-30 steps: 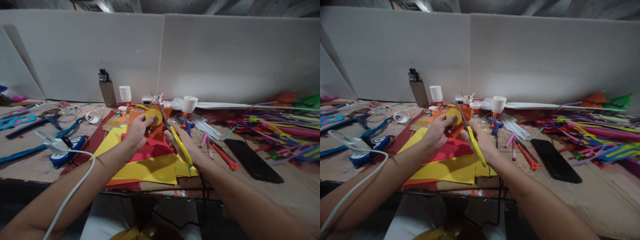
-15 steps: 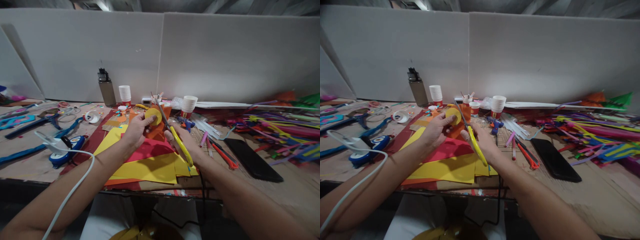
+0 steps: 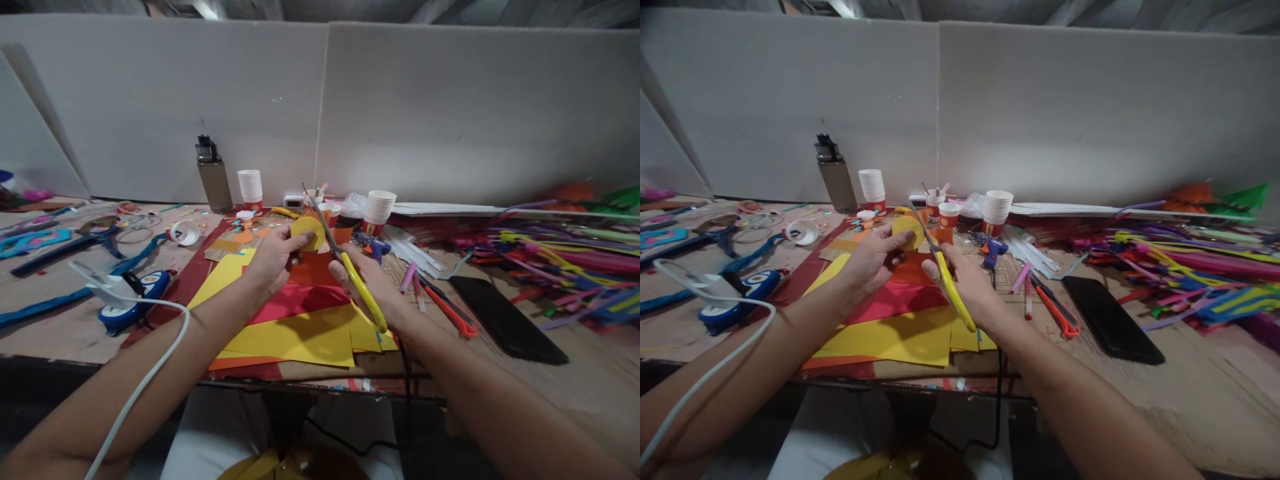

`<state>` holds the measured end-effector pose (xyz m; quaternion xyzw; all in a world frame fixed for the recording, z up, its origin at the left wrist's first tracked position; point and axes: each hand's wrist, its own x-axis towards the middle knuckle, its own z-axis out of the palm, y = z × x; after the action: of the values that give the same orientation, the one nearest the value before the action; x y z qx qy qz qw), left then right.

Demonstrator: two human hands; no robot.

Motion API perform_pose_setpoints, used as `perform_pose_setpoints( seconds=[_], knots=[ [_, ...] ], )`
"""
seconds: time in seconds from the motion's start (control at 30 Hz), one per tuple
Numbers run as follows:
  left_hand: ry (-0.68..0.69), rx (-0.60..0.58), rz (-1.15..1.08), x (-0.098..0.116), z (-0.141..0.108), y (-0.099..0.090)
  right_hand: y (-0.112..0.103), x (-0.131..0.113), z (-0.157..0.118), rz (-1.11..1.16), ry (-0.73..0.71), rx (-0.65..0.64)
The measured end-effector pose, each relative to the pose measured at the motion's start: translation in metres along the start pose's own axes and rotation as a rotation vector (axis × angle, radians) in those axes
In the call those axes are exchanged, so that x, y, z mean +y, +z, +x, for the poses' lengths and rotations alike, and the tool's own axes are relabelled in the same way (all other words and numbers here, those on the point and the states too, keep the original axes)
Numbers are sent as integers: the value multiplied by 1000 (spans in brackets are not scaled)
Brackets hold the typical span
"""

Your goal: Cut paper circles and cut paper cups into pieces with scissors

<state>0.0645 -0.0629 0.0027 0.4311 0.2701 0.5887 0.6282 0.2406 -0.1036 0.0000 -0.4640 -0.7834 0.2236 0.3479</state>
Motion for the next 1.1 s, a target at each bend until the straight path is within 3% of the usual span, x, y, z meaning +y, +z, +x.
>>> perform_pose_setpoints(
  seconds=[1.1],
  knots=[
    [-35,-72,216,12,4,-10,-4,2,1,-55,-70,-20]
  ],
)
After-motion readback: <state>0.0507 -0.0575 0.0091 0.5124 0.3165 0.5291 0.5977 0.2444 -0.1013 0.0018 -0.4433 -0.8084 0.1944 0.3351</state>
